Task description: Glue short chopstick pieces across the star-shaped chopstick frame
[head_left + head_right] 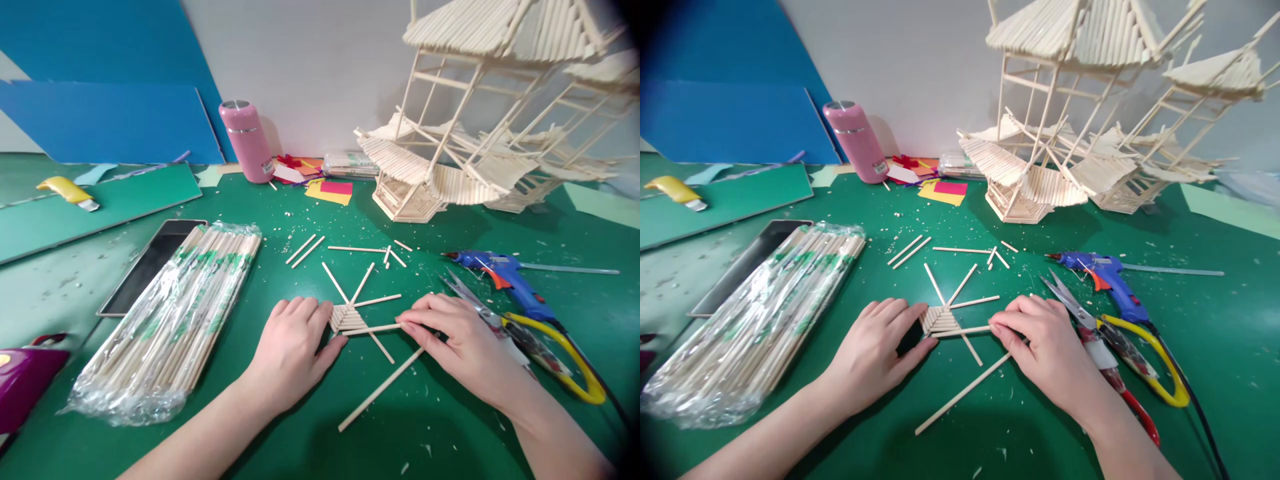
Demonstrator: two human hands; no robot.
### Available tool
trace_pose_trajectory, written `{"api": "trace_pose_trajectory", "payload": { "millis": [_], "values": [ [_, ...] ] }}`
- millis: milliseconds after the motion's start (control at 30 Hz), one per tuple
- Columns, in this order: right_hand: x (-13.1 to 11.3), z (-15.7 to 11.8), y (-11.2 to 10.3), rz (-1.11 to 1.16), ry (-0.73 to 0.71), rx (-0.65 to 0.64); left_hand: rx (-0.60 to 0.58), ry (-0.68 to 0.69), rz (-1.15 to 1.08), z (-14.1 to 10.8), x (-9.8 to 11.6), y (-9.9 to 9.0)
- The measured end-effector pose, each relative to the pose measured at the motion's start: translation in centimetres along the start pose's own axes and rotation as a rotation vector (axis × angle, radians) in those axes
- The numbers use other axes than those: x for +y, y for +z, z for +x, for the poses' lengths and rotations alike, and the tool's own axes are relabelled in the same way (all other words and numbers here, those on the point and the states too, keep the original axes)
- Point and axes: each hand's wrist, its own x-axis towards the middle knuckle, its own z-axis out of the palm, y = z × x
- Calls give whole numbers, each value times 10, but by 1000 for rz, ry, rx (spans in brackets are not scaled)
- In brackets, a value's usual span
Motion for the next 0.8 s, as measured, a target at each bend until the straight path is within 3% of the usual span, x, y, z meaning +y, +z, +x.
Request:
{"api": "trace_pose_trajectory", "payload": {
  "millis": [200, 800],
  "values": [
    [4, 0, 6, -62, -10, 22, 64, -21, 49, 2, -3, 2],
    [-1, 0, 11, -37, -31, 50, 41, -71, -67, -2, 3, -1]
  ]
}}
